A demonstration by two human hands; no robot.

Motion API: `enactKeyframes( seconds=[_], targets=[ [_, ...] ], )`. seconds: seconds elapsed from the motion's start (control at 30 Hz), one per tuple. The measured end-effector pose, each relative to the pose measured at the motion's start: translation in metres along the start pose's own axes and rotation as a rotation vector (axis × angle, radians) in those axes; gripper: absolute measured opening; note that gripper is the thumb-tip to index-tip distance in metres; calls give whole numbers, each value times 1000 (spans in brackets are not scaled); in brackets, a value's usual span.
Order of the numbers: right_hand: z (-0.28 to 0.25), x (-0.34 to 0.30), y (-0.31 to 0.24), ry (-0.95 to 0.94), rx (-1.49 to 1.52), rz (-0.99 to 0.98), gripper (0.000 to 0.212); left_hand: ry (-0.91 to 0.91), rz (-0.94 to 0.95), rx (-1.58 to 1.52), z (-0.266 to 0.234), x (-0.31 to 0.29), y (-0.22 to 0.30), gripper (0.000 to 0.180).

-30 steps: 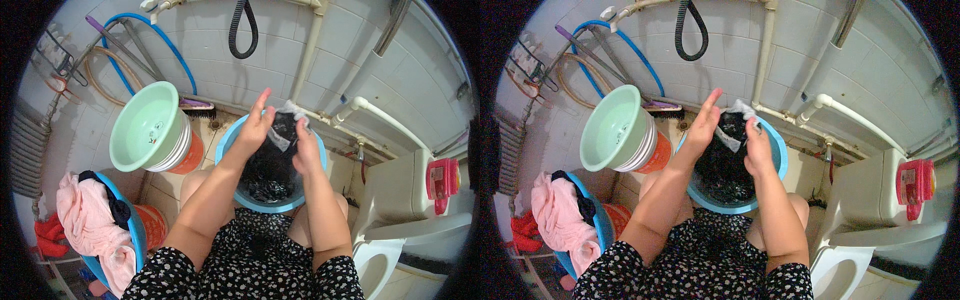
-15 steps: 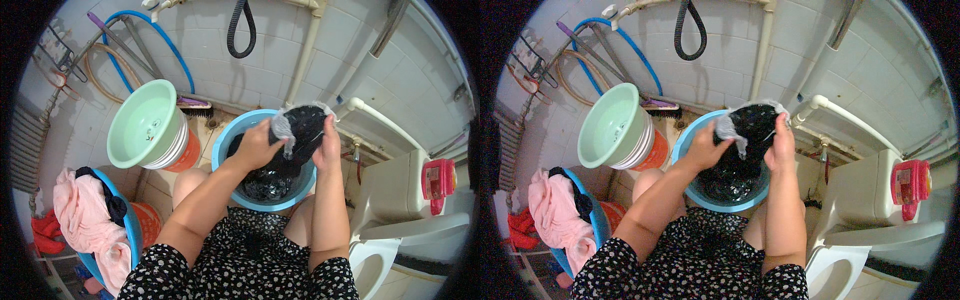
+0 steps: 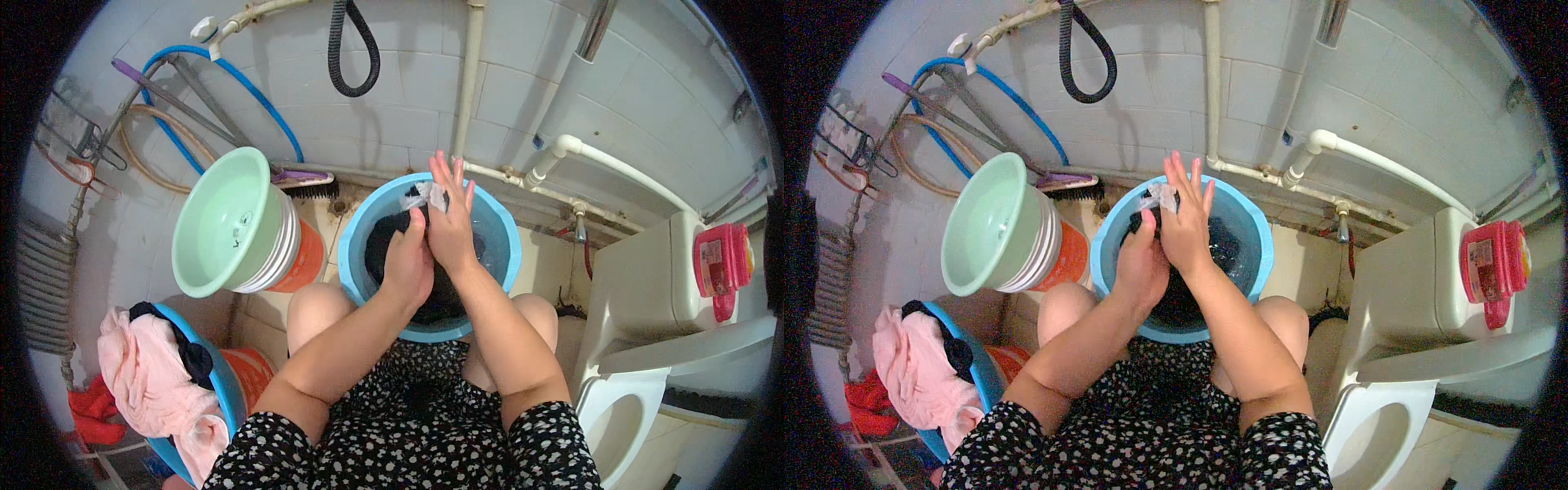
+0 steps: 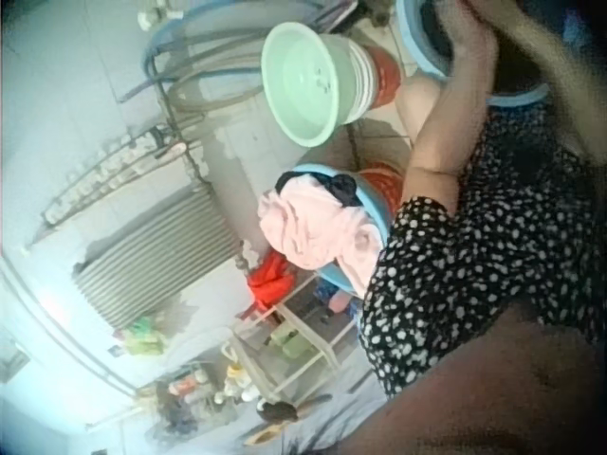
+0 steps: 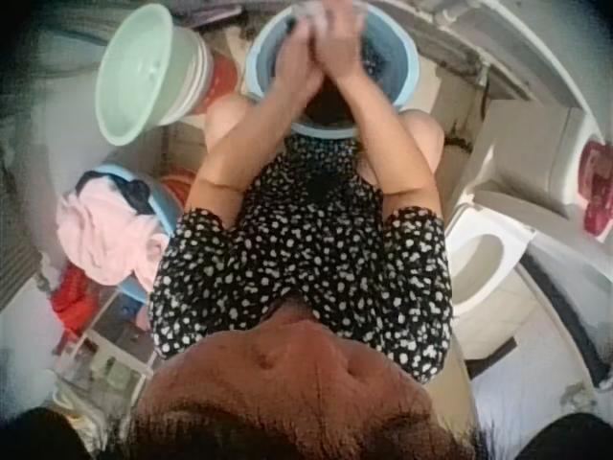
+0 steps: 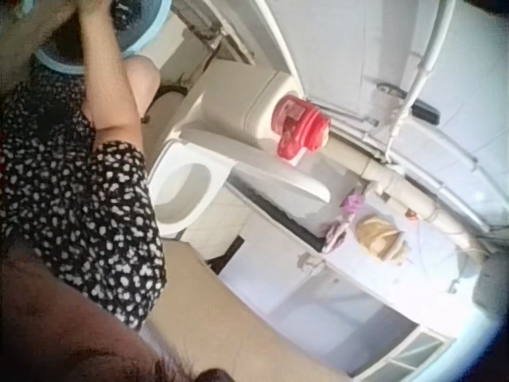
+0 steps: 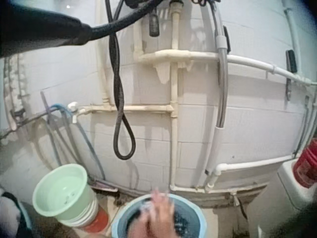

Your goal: The person sits on a toilet in a bathroom and hand-washes a dark garment in a blue basin. They pour water from a green basin into the toilet, refill the green basin using a shower hose, and then return to washing the garment. The person applies liquid detergent from a yellow bottle to the garment and continues scrubbing and rinsing it by hand.

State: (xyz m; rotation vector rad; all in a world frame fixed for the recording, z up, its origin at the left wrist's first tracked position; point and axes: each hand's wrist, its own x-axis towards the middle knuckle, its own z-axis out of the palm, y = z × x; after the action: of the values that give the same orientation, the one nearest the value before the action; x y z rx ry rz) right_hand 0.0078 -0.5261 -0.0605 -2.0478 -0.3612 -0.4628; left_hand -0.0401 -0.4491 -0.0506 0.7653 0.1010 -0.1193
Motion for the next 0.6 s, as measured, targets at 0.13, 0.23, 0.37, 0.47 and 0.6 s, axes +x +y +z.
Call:
enactKeyframes(
  seconds=[0.13, 0.23, 0.37, 0.47, 0.6],
  targets=[
    [29, -21, -11, 50, 65, -165, 58, -117, 136, -96, -5, 12, 12, 48],
    [26, -17, -19, 27, -7, -171, 56, -115, 59, -125, -25, 11, 10, 46],
    [7, 8, 11, 40, 92, 11, 45, 142, -104, -64, -13, 7, 9, 37],
    [-9, 18, 27, -124, 327, 542, 59, 42, -115, -103, -16, 12, 26, 39],
    [-34, 15, 34, 93, 340, 634, 66, 69, 33, -188, -28, 34, 67, 36]
  ],
)
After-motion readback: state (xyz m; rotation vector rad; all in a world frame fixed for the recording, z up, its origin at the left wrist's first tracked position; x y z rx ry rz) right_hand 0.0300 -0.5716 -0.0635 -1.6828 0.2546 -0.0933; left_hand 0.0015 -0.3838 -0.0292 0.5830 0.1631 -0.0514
